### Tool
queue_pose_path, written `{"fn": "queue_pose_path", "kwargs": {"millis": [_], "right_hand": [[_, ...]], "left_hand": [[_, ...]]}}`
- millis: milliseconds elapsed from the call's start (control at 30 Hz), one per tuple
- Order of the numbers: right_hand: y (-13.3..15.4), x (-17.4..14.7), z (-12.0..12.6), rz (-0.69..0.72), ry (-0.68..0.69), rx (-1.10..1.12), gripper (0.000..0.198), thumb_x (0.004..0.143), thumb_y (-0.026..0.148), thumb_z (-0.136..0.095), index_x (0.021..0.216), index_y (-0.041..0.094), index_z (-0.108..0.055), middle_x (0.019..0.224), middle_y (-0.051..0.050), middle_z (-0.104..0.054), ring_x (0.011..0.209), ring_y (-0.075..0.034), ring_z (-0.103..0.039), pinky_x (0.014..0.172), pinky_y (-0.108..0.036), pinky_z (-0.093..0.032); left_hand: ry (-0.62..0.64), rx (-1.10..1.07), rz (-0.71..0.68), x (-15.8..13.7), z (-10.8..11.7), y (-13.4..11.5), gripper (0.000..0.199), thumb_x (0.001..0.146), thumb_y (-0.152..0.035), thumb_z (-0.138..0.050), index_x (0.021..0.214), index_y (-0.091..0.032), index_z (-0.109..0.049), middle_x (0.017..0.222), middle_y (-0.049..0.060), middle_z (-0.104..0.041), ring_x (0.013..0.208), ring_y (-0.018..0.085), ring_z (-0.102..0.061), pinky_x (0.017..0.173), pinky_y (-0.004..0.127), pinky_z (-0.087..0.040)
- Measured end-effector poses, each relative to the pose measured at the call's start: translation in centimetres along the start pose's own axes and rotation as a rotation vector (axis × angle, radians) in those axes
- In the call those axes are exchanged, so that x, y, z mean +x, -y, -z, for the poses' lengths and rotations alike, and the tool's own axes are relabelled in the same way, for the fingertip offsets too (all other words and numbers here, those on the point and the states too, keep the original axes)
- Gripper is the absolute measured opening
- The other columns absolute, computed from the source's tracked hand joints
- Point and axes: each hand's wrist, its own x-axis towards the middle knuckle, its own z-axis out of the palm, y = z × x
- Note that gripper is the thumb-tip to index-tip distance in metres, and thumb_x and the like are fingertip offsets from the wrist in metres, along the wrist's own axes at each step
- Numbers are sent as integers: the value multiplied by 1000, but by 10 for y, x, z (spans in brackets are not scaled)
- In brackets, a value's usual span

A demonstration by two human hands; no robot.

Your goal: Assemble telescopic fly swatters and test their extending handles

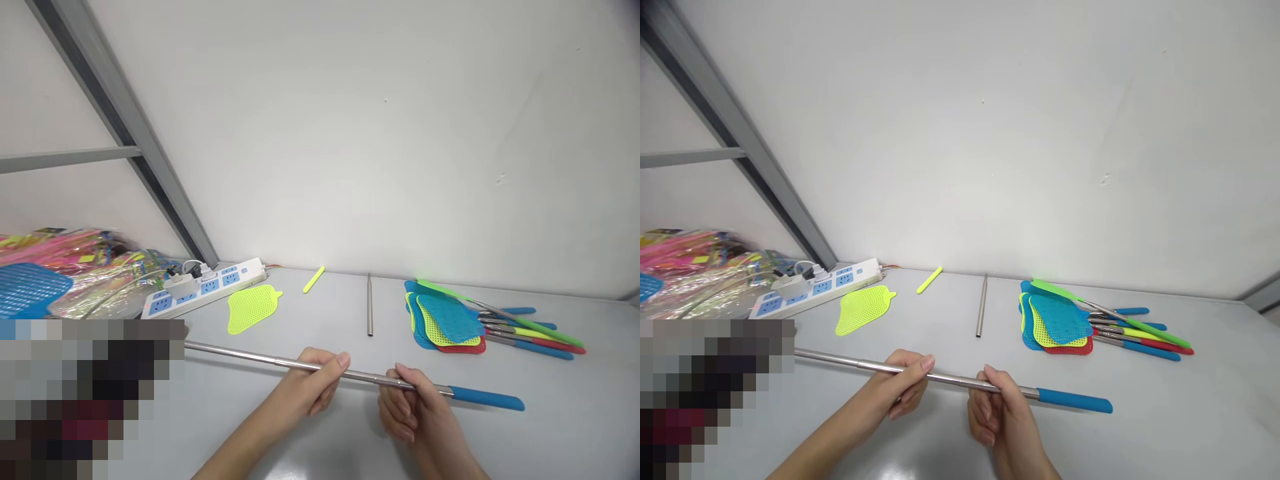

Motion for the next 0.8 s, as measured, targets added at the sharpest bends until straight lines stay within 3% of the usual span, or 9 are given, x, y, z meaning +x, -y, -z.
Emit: {"fn": "queue_pose_path", "kwargs": {"millis": [133, 400, 600, 800], "right_hand": [[-6, 1, -2, 6, 40, -10, 47, 73, 52, -44, 42, 17, -36, 37, 7, -24, 32, -5, -21, 38, -22, -14], [-16, -2, -14, -88, 98, -71, 47, 72, 51, -46, 41, 16, -39, 34, 7, -25, 30, -4, -21, 35, -21, -12], [-12, -3, -15, -97, 109, -109, 47, 67, 55, -51, 42, 17, -38, 35, 8, -25, 31, -4, -21, 35, -21, -13], [-4, -3, -11, -117, 7, -168, 46, 67, 54, -51, 43, 17, -35, 37, 9, -21, 33, -4, -22, 39, -23, -14]], "left_hand": [[1, 32, 3, 4, -9, 7, 49, 80, -48, -36, 42, -17, -30, 34, -7, -26, 35, 6, -24, 42, 23, -19], [124, 5, 23, 5, -27, 8, 48, 79, -49, -36, 45, -15, -40, 35, -7, -29, 34, 6, -25, 38, 22, -17], [147, -44, 47, 0, -24, -2, 50, 82, -44, -34, 40, -16, -36, 33, -6, -28, 35, 6, -28, 44, 23, -23], [176, -88, 189, -4, -18, -7, 53, 81, -53, -27, 42, -17, -34, 27, -7, -27, 28, 5, -25, 41, 22, -24]]}}
